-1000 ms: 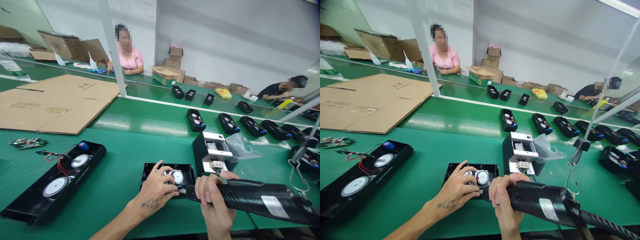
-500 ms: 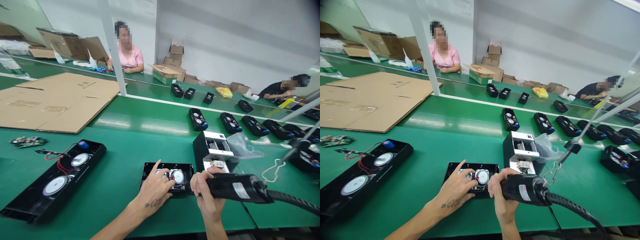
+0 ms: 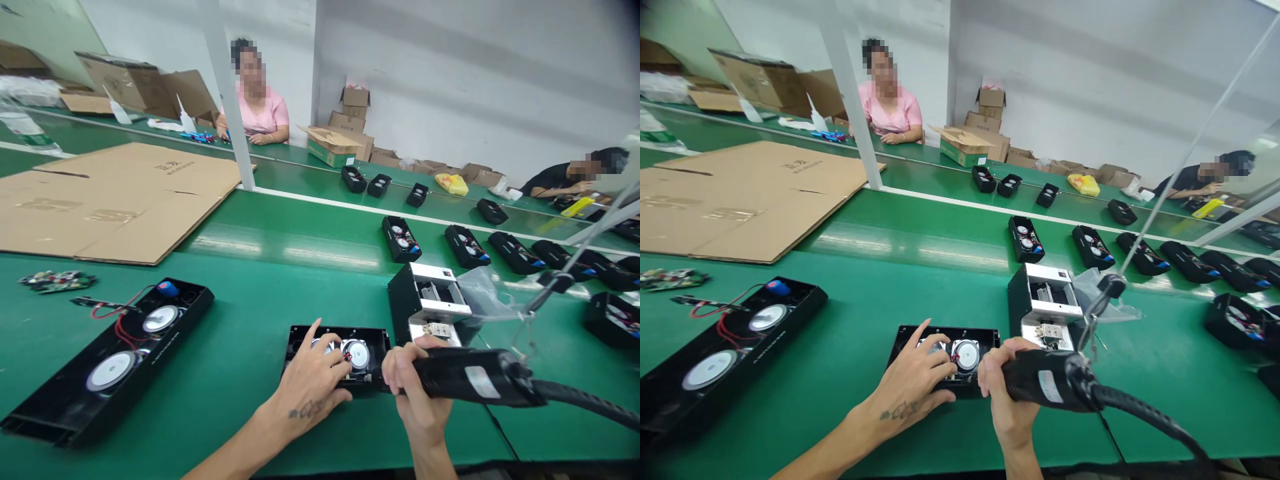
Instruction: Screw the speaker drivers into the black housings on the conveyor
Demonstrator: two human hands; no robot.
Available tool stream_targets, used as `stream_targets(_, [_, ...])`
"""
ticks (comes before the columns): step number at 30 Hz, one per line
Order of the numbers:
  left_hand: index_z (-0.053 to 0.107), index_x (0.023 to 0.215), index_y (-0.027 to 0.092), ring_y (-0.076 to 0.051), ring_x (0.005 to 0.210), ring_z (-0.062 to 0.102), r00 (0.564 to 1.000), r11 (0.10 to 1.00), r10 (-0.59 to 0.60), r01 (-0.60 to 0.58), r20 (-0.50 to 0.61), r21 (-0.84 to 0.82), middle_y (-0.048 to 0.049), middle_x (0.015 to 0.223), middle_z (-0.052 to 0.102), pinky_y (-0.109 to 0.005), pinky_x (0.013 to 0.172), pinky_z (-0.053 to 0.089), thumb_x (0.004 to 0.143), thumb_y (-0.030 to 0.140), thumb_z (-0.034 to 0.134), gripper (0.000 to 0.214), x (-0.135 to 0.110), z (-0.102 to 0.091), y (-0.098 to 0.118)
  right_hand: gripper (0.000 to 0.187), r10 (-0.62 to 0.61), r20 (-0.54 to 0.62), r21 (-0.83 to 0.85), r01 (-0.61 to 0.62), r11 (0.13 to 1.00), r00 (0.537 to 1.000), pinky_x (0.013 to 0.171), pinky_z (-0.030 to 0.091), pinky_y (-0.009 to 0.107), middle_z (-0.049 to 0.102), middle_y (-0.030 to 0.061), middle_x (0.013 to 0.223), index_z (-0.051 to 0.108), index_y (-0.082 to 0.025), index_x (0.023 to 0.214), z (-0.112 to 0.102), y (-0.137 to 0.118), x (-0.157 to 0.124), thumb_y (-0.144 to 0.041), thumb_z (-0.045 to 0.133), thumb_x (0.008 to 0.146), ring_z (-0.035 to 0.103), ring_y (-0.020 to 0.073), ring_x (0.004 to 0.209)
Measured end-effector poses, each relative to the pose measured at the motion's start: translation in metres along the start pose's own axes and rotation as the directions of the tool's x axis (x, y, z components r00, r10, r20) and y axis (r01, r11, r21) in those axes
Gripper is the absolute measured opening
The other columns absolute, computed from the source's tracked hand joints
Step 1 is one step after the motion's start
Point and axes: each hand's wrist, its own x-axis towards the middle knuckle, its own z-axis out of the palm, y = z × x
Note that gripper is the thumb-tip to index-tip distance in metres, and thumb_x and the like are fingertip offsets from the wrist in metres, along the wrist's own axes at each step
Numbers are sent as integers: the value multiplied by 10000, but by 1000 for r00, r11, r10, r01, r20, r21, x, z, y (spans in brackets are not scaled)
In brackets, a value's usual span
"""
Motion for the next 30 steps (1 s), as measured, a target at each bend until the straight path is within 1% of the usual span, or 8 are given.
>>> stream_targets(4, [719, 1161, 277, -318, 1337, 609, 996, 996, -7, -1, -87, -94, -14, 1107, 758, -695, 1325, 226, 888, 491, 866, 377, 2, -3, 5, 241, -45, -29, 94, 48, 994, 999, 490, 446, 245, 504, -100, 613, 594, -293, 1204, 3, -22, 4, -157, 634, 1009, 470, 78, 462])
stream_targets(7, [743, 1126, 291, -285, 1341, 625, 988, 977, 45, -74, -145, -201, 25, 971, 787, -652, 1351, 188, 985, 397, 784, 182, 5, -5, 11, 259, -71, -58, 147, 79, 986, 996, 473, 421, 249, 476, -94, 600, 598, -291, 1218, 5, -34, 4, -155, 600, 998, 435, 83, 444])
stream_targets(9, [763, 1032, 285, -234, 1259, 684, 980, 943, 45, -107, -196, -316, 46, 886, 797, -554, 1330, 292, 1053, 388, 690, 128, 6, -6, 15, 278, -68, -87, 180, 83, 980, 994, 464, 404, 254, 463, -92, 592, 598, -288, 1223, 5, -41, 3, -147, 582, 984, 414, 86, 432])
stream_targets(11, [771, 947, 258, -178, 1066, 748, 971, 904, -16, -88, -238, -419, 44, 860, 806, -385, 1134, 510, 1081, 394, 639, 232, 7, -8, 18, 296, -63, -159, 218, 98, 971, 985, 462, 389, 257, 445, -93, 580, 602, -285, 1221, 4, -47, 2, -130, 557, 973, 384, 85, 418])
stream_targets(13, [773, 888, 233, -139, 844, 748, 956, 877, -96, -51, -278, -478, 40, 830, 806, -290, 845, 571, 1060, 406, 675, 263, 8, -10, 20, 310, -68, -267, 242, 135, 961, 961, 469, 382, 255, 427, -95, 573, 608, -279, 1211, 2, -55, 3, -107, 533, 964, 353, 81, 413])
stream_targets(15, [764, 818, 221, -119, 701, 711, 934, 874, -129, -51, -333, -483, 50, 763, 788, -288, 737, 543, 1009, 425, 751, 279, 9, -12, 22, 307, -74, -351, 248, 169, 954, 933, 477, 379, 251, 415, -96, 571, 613, -275, 1194, 0, -61, 5, -95, 520, 964, 331, 79, 417])
stream_targets(17, [738, 742, 212, -131, 704, 717, 911, 896, -111, -81, -398, -436, 51, 714, 770, -316, 787, 539, 968, 462, 796, 342, 11, -13, 23, 294, -76, -362, 253, 176, 951, 929, 475, 373, 249, 416, -96, 569, 614, -275, 1186, 0, -64, 5, -100, 520, 970, 324, 80, 417])
stream_targets(30, [697, 729, 224, -203, 924, 728, 906, 972, 41, -134, -421, -193, 41, 673, 718, -449, 1033, 491, 988, 492, 761, 379, 11, -1, 24, 267, -100, -111, 194, 120, 974, 989, 470, 417, 261, 460, -99, 590, 580, -297, 1221, 5, -49, -7, -155, 568, 996, 409, 85, 425])
